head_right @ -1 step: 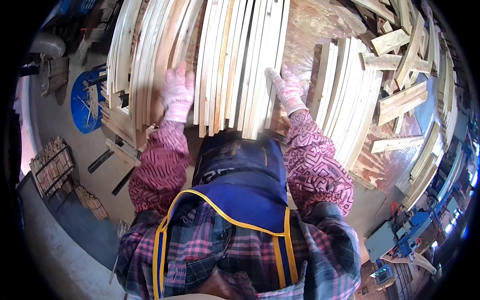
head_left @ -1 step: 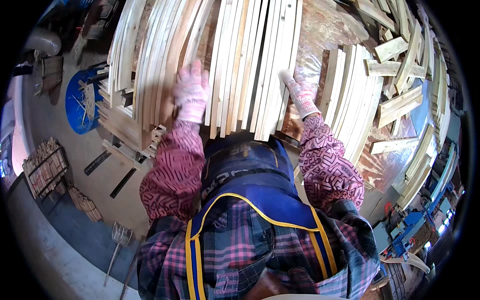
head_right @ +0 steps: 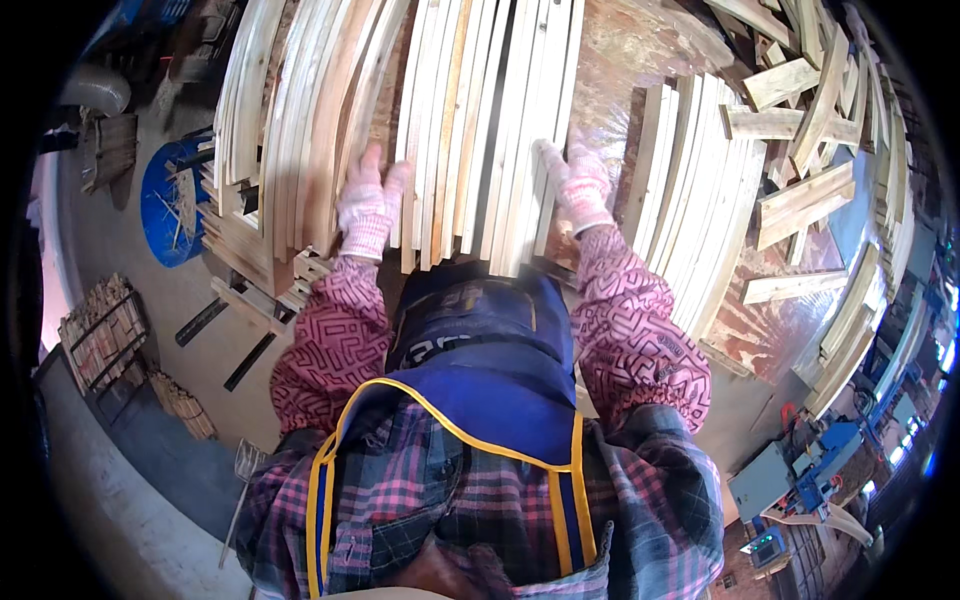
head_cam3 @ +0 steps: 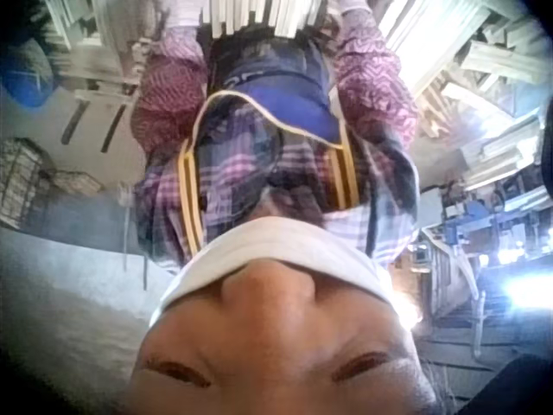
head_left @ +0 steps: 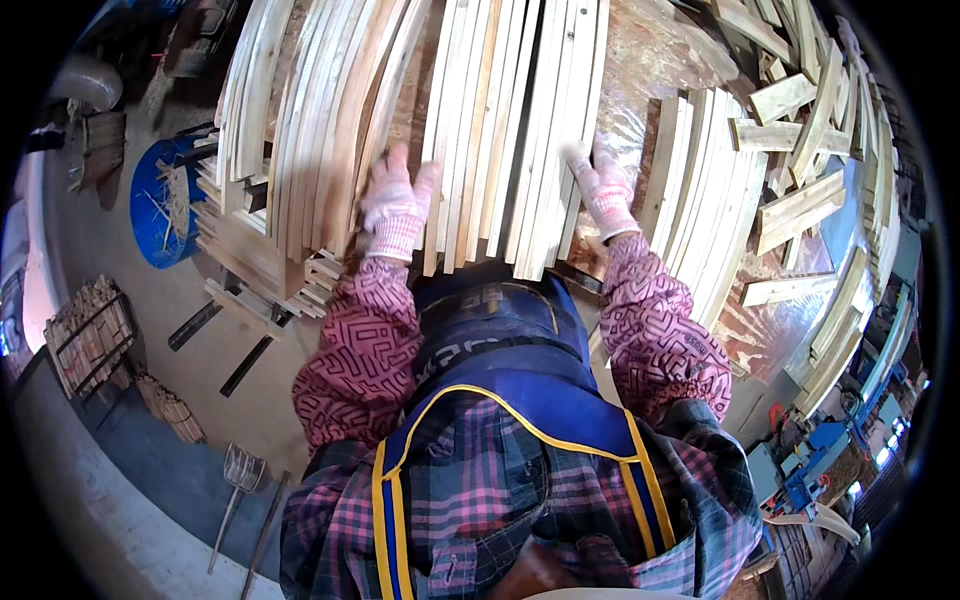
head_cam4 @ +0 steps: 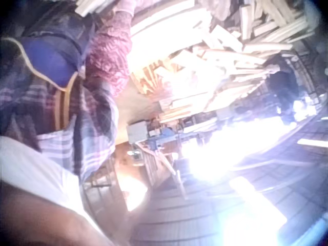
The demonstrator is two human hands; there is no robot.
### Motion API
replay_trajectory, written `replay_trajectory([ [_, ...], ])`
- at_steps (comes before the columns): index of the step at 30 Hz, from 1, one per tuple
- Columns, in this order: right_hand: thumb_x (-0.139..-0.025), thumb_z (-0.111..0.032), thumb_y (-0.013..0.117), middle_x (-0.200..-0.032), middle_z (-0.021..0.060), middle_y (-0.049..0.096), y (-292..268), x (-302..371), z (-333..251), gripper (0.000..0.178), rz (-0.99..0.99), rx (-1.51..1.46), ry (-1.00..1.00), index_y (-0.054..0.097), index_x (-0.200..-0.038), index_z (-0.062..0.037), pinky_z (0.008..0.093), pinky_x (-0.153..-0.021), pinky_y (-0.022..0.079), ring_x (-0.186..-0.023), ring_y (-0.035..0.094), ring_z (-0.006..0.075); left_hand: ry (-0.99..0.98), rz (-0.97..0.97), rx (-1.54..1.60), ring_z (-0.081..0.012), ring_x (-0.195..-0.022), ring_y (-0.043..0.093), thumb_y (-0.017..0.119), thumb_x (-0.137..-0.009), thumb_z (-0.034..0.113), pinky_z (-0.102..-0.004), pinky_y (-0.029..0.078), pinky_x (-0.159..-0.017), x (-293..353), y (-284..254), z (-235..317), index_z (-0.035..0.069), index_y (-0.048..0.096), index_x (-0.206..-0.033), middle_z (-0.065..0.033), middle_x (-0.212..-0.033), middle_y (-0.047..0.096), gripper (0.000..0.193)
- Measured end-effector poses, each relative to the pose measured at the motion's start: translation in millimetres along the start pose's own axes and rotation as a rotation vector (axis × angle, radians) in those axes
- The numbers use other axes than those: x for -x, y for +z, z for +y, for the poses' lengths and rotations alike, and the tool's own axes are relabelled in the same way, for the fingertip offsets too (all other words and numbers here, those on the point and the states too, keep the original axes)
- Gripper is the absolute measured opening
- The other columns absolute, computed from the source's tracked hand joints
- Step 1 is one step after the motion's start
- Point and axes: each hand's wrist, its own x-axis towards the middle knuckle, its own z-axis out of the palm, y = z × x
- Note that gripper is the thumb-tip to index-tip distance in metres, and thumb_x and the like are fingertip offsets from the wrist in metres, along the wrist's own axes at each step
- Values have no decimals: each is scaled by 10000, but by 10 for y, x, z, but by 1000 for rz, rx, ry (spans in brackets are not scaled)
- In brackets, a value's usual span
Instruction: The person sorts through a large pile of wooden planks and strips on a workbench. They repeatedly pick up individual pieces, inspect them, and place them into a neat stack on the left side of the table. The person wears pink patterned gloves and a blue apron while working in a cluttered workshop environment.
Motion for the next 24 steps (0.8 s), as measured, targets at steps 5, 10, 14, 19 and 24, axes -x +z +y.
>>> replay_trajectory([
  [5, -865, -456, 672, -1487, 203, 437, 124, 503, -335, 804, 348, 174, -225, 369, -1506, -77, 457, -1150, 314, -1395, 382, 371, -33, -596, 1116, -223, -1362, 453, 646, -958, 272, -333, 347, -1153, 256, 923, -824, 20, 157, -1552, -168, -1485, 456, 810],
  [10, -894, -283, 708, -1423, 209, 483, 375, 680, -611, 700, 397, -21, -335, 408, -1483, -52, 420, -1081, 411, -1316, 481, 332, 213, -502, 1659, -222, -1183, 626, 506, -1007, 155, -338, 505, -1041, 176, 1629, -1140, 35, 421, -1451, -118, -1275, 642, 468],
  [14, -910, -265, 715, -1366, 179, 528, 402, 963, -1145, 731, -109, -776, -47, 363, -1502, -22, 343, -1004, 472, -1206, 560, 284, 127, -683, 2037, -233, -1101, 661, 708, -813, 62, -385, 581, -922, 335, 1040, -969, 43, 515, -1391, -113, -1218, 660, 610],
  [19, -952, -380, 629, -1442, 276, 471, 521, 1022, -1394, 845, -221, -371, -110, 194, -1529, 59, 358, -1153, 337, -1355, 469, 319, -31, -646, 1779, -243, -1025, 685, 756, -758, 104, -381, 593, -878, 482, 505, -869, 63, 490, -1416, -109, -1099, 688, 711],
  [24, -899, -145, 658, -1104, 150, 697, 56, 1262, -828, 355, -514, -1011, -150, 643, -1207, 33, 354, -949, 518, -1056, 665, 230, 154, -633, 1602, -220, -1001, 677, 801, -753, 257, -356, 551, -918, 222, 1111, -1082, 91, 385, -1492, -127, -1116, 670, 864],
])
